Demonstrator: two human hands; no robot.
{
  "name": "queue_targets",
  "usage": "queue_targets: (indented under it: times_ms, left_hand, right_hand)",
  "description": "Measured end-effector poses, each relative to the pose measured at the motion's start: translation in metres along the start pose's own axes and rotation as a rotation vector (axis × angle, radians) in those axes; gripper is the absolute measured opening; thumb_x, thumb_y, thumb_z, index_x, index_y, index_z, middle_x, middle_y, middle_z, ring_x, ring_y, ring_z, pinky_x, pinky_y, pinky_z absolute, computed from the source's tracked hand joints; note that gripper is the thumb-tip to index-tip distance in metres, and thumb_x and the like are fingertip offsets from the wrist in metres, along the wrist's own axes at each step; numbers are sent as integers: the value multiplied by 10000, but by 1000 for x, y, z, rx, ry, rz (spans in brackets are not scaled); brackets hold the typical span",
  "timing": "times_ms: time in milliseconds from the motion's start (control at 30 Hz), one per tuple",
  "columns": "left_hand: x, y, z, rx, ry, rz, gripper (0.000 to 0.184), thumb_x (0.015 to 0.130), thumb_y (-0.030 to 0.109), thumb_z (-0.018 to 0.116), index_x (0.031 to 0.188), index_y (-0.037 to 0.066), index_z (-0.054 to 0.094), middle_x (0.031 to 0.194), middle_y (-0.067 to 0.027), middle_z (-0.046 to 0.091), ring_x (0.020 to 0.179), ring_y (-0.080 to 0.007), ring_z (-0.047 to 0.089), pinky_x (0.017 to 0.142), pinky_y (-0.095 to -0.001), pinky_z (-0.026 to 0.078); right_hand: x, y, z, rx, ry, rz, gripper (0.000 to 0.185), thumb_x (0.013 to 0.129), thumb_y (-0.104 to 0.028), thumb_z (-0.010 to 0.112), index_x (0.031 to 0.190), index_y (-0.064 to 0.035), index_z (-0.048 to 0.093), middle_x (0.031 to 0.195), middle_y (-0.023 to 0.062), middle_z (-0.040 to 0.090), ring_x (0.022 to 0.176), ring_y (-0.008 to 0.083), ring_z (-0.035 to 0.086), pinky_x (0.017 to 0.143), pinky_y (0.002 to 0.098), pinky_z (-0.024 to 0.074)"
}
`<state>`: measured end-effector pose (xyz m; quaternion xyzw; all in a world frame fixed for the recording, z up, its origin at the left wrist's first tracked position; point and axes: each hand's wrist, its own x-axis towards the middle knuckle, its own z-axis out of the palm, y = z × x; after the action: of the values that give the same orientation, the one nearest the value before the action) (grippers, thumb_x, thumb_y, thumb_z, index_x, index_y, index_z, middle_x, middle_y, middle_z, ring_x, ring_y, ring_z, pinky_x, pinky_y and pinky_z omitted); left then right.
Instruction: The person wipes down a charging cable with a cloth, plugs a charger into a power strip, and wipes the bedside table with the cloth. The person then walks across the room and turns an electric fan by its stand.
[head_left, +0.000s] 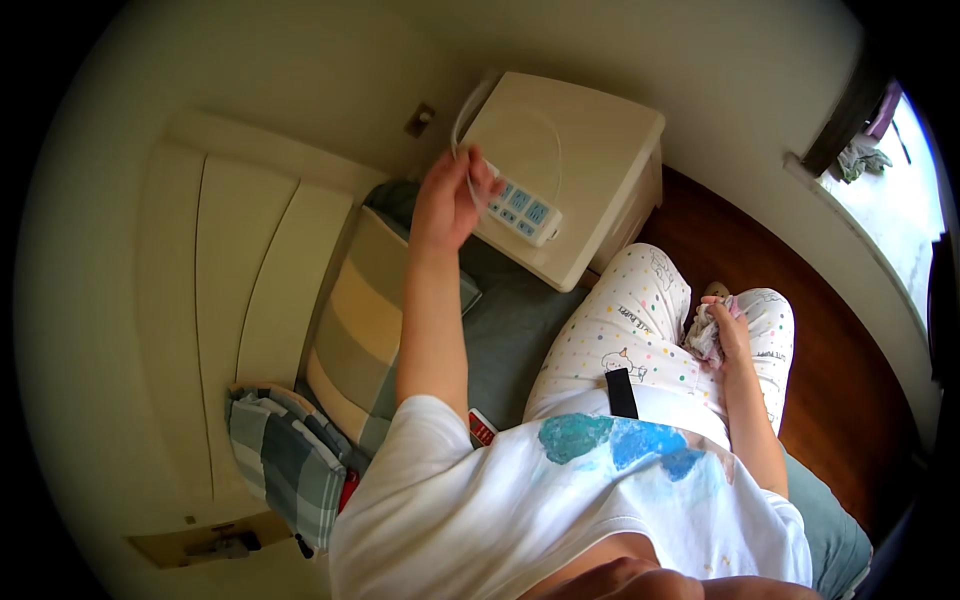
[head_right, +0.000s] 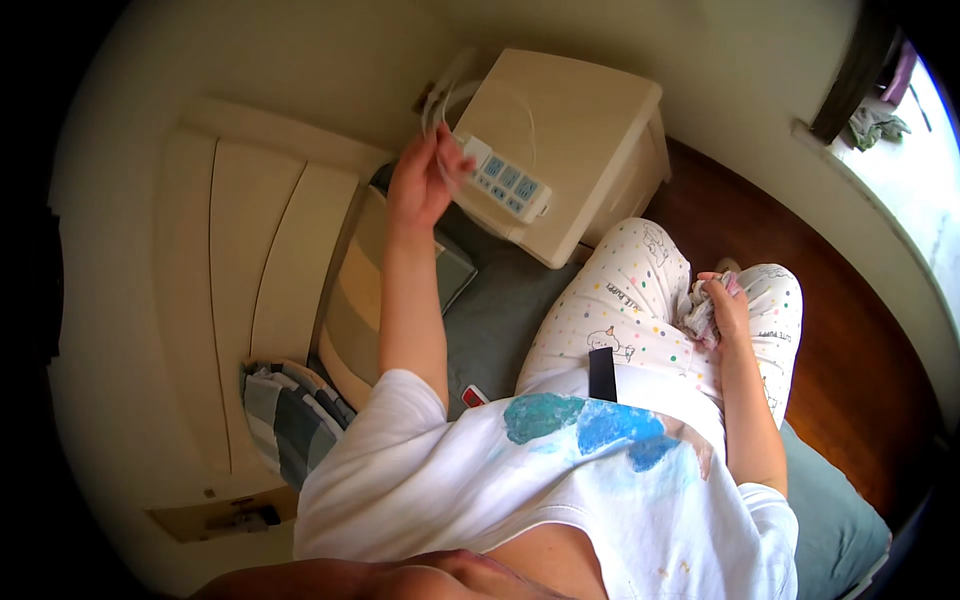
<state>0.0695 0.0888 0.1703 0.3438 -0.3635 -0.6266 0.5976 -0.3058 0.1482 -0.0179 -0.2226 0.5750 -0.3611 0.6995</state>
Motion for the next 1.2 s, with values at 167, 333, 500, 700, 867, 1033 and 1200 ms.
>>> queue_targets:
  times_ms: [167, 333, 500, 700, 867, 1033, 1200]
  left_hand:
    - [93, -49, -42, -310, 475, 120, 119, 879, 180, 445, 869, 84, 515, 771, -36, 555, 739, -174, 536, 737, -387, 412]
    - [101, -145, -76, -341, 745, -1, 105, 876, 144, 439, 866, 48, 480, 812, -68, 521, 785, -174, 498, 732, -350, 407]
    - [71, -147, -58, -146, 828, 91, 276, 847, 176, 519, 1020, -25, 444, 948, -117, 462, 830, -182, 466, 772, -326, 397]
    - [29, -149, -53, 798, 1006, 391, 468, 781, 181, 614, 1129, -36, 388, 1092, -176, 434, 1022, -262, 432, 848, -355, 373]
    - [-3, -140, -10, 1726, 507, 569, 636, 690, 236, 663, 1230, 76, 368, 1272, -185, 311, 1167, -353, 301, 906, -510, 281]
    - [-13, -157, 12, 1841, 255, 346, 619, 658, 236, 676, 1216, 178, 415, 1333, -145, 248, 1201, -362, 259, 908, -585, 232]
    - [-5, -189, 10, 1905, 104, 346, 508, 682, 177, 646, 1161, 159, 481, 1334, -125, 271, 1248, -320, 218, 927, -580, 231]
  right_hand:
    - [-4, -4, 2, 1, 18, -12, 178, 756, -128, 528, 902, -48, 589, 708, 36, 570, 581, 129, 532, 511, 254, 442]
    - [-4, -5, 3, -10, 28, -10, 167, 765, -149, 529, 893, -56, 585, 700, 34, 567, 568, 134, 532, 497, 259, 441]
    - [-8, -10, 6, -71, 31, 62, 165, 769, -156, 531, 891, -59, 585, 701, 29, 566, 569, 128, 529, 493, 260, 437]
    - [6, 1, 3, -54, 26, -2, 169, 774, -165, 526, 894, -62, 585, 706, 26, 565, 569, 126, 525, 496, 255, 432]
    - [3, -3, 5, -108, 21, 26, 184, 766, -169, 537, 901, -59, 595, 716, 26, 561, 596, 123, 522, 534, 248, 432]
    - [11, 7, -4, -129, 18, 2, 190, 777, -180, 532, 899, -56, 609, 735, 20, 559, 640, 120, 522, 570, 247, 426]
    - [13, 10, -5, -196, 28, -68, 195, 795, -203, 538, 898, -61, 624, 792, 18, 563, 689, 118, 517, 623, 245, 420]
